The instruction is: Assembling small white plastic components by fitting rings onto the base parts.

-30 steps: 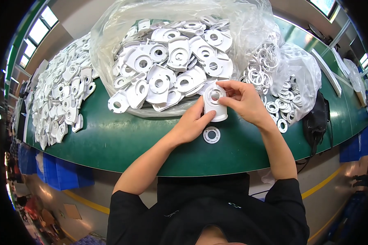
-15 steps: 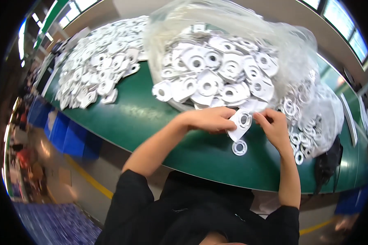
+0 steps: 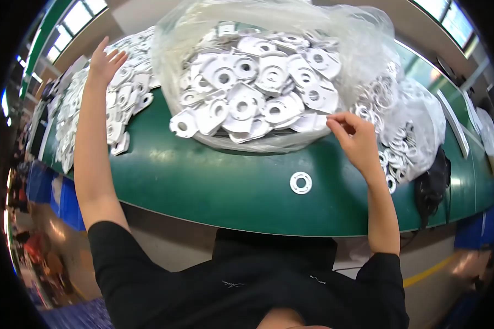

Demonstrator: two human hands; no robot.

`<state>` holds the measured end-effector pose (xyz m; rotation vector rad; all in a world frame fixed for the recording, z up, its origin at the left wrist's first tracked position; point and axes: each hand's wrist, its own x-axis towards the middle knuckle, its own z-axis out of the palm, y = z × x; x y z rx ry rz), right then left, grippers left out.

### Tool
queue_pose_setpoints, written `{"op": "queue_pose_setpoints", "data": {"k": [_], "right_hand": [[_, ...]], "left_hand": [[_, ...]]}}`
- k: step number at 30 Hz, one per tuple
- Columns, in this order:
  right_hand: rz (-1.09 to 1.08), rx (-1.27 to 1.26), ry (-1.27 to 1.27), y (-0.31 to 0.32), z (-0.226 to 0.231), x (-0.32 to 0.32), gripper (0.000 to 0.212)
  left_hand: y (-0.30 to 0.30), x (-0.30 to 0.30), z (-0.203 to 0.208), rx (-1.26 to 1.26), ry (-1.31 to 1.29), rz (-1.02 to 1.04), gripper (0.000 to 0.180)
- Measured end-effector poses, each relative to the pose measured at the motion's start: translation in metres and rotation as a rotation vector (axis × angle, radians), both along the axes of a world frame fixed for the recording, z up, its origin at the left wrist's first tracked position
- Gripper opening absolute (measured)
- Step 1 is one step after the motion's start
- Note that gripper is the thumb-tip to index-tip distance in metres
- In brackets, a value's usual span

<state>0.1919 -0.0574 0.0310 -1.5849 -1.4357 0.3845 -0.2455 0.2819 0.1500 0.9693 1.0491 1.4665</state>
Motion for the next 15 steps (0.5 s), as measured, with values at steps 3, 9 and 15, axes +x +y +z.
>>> {"op": "queue_pose_setpoints", "data": {"k": [3,9,15], "right_hand": [[-0.078,-0.024,0.019,-0.008,0.014,0.022,0.013],[-0.271,0.031,-0.102,-0.042,0.050,0.069,0.014],[-0.263,-0.356,-0.415,-0.074,0.047,0.089,0.017]], "left_hand": [[-0.027,0.049,-0.025,0.112,0.343,-0.095,0.064],[-0.168,0.178,-0.080,0.521,0.830,-0.591,0.023],[-0.224,0.232,-0.131,1.037,1.498,-0.274,0.024]]}}
